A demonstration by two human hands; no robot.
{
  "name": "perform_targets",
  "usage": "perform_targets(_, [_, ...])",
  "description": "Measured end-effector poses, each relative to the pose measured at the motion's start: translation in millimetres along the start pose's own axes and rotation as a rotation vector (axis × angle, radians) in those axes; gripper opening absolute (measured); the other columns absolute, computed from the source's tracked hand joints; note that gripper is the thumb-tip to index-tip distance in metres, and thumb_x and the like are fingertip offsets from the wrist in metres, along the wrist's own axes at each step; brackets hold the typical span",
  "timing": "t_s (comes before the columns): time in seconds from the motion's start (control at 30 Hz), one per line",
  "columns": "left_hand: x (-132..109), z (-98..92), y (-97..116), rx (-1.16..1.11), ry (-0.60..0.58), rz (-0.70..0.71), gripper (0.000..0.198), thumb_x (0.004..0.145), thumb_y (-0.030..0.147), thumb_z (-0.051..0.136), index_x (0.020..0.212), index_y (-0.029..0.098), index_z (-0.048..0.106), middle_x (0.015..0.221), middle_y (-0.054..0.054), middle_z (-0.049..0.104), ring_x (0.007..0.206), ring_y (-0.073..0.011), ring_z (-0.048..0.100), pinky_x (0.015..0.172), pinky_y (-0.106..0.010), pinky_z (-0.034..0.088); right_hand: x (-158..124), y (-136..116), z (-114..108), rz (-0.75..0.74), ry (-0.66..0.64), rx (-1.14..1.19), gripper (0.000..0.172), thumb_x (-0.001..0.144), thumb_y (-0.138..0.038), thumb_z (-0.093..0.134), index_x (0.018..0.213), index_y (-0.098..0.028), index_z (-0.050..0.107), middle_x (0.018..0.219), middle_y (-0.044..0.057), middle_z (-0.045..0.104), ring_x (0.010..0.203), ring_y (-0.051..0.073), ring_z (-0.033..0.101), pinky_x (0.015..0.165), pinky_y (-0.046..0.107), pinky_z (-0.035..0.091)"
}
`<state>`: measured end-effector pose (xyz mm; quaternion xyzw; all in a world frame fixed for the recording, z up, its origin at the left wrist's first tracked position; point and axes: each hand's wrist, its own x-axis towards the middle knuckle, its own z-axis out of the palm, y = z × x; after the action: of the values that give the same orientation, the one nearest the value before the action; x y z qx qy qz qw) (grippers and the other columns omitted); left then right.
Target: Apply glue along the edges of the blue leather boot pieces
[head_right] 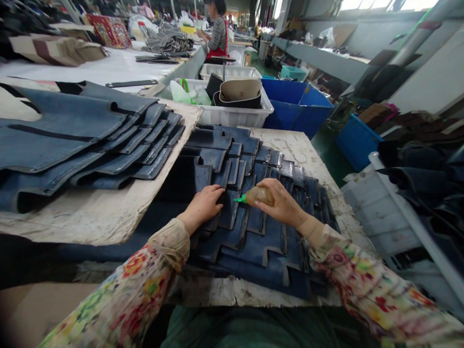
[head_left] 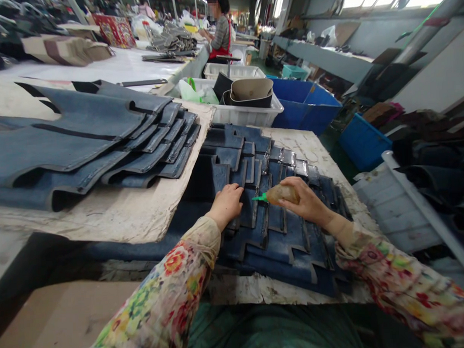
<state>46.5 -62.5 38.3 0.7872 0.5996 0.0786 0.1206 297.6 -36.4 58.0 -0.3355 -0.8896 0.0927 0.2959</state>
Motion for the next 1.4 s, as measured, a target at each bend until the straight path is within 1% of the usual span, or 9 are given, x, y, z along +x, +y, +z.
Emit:
perform_targets(0.1, [0, 0.7, -1, 0.001, 0.003, 0.003, 0.045, 0.080, 0.023, 0.057, 0.124, 0.016, 0.051, 0.136, -0.010, 0.046, 0.123, -0.0235, 0.044, 0.102, -0.038, 0.041, 7, 8, 1, -0.003, 0.066, -0.029, 0.040, 0.079, -0.032, 0.063, 0.113, -0.022, 0.044, 0.107, 0.010, 0.052, 0.103, 0.026, 0.052, 0.091, 0.045, 0.045])
perform_targets(0.23, [1, 1.3, -1, -0.003, 0.005, 0.003, 0.044, 0.080, 0.023, 0.057, 0.123, 0.016, 0.052, 0.136, -0.009, 0.047, 0.123, -0.0235, 0.044, 0.101, -0.038, 0.041, 4, 9, 0, -0.007, -0.017, 0.003, 0.042, 0.079, -0.033, 0.063, 0.114, -0.022, 0.045, 0.108, 0.010, 0.052, 0.103, 0.025, 0.053, 0.091, 0.044, 0.046])
perform_targets(0.27, [1, 1.4, -1, -0.004, 0.005, 0.003, 0.043, 0.080, 0.023, 0.057, 0.122, 0.017, 0.052, 0.136, -0.009, 0.047, 0.123, -0.0236, 0.044, 0.101, -0.038, 0.041, 4, 9, 1, -0.007, -0.021, 0.003, 0.041, 0.079, -0.034, 0.063, 0.114, -0.022, 0.045, 0.108, 0.010, 0.052, 0.103, 0.025, 0.053, 0.091, 0.044, 0.046])
perform_targets(0.47, [1, 1.5, -1, -0.005, 0.002, 0.002, 0.044, 0.080, 0.023, 0.057, 0.123, 0.016, 0.051, 0.136, -0.010, 0.046, 0.124, -0.0236, 0.043, 0.101, -0.038, 0.041, 14, 20, 2, 0.009, 0.111, -0.061, 0.040, 0.079, -0.034, 0.062, 0.113, -0.022, 0.045, 0.107, 0.010, 0.053, 0.105, 0.027, 0.051, 0.093, 0.047, 0.044])
perform_targets(0.63, [1, 1.6, -1, -0.010, 0.004, 0.000, 0.044, 0.080, 0.023, 0.056, 0.123, 0.017, 0.052, 0.136, -0.009, 0.047, 0.124, -0.0235, 0.043, 0.101, -0.038, 0.041, 15, 21, 1, -0.008, 0.066, -0.043, 0.040, 0.079, -0.035, 0.062, 0.113, -0.023, 0.045, 0.107, 0.009, 0.053, 0.103, 0.026, 0.052, 0.091, 0.045, 0.045])
perform_targets(0.7, [1, 1.9, -1, -0.009, 0.004, -0.004, 0.043, 0.080, 0.023, 0.056, 0.122, 0.017, 0.052, 0.136, -0.009, 0.047, 0.123, -0.0239, 0.043, 0.101, -0.039, 0.042, 17, 23, 2, -0.005, 0.069, -0.052, 0.040, 0.079, -0.035, 0.062, 0.113, -0.022, 0.045, 0.107, 0.009, 0.053, 0.103, 0.026, 0.052, 0.091, 0.045, 0.046])
perform_targets(1.0, [2, 1.7, -1, -0.006, -0.007, -0.008, 0.044, 0.080, 0.023, 0.056, 0.123, 0.017, 0.051, 0.137, -0.009, 0.046, 0.124, -0.0237, 0.042, 0.100, -0.039, 0.042, 42, 58, 6, 0.039, 0.131, -0.118, 0.039, 0.079, -0.037, 0.061, 0.111, -0.021, 0.046, 0.107, 0.010, 0.053, 0.104, 0.026, 0.053, 0.092, 0.046, 0.045])
perform_targets(1.17, [0, -0.6, 0, -0.004, -0.007, -0.005, 0.043, 0.081, 0.023, 0.055, 0.123, 0.019, 0.050, 0.136, -0.009, 0.046, 0.124, -0.0232, 0.042, 0.098, -0.038, 0.044, 58, 74, 8, 0.062, 0.164, -0.137, 0.038, 0.078, -0.038, 0.061, 0.109, -0.020, 0.048, 0.107, 0.011, 0.054, 0.104, 0.028, 0.052, 0.094, 0.048, 0.044])
perform_targets(1.4, [-1, -2.4, 1, -0.002, -0.019, -0.005, 0.041, 0.081, 0.023, 0.055, 0.122, 0.019, 0.051, 0.134, -0.009, 0.047, 0.123, -0.0235, 0.043, 0.099, -0.039, 0.042, 78, 94, 10, 0.117, 0.219, -0.164, 0.040, 0.077, -0.040, 0.061, 0.110, -0.021, 0.050, 0.106, 0.010, 0.055, 0.105, 0.028, 0.052, 0.095, 0.049, 0.043])
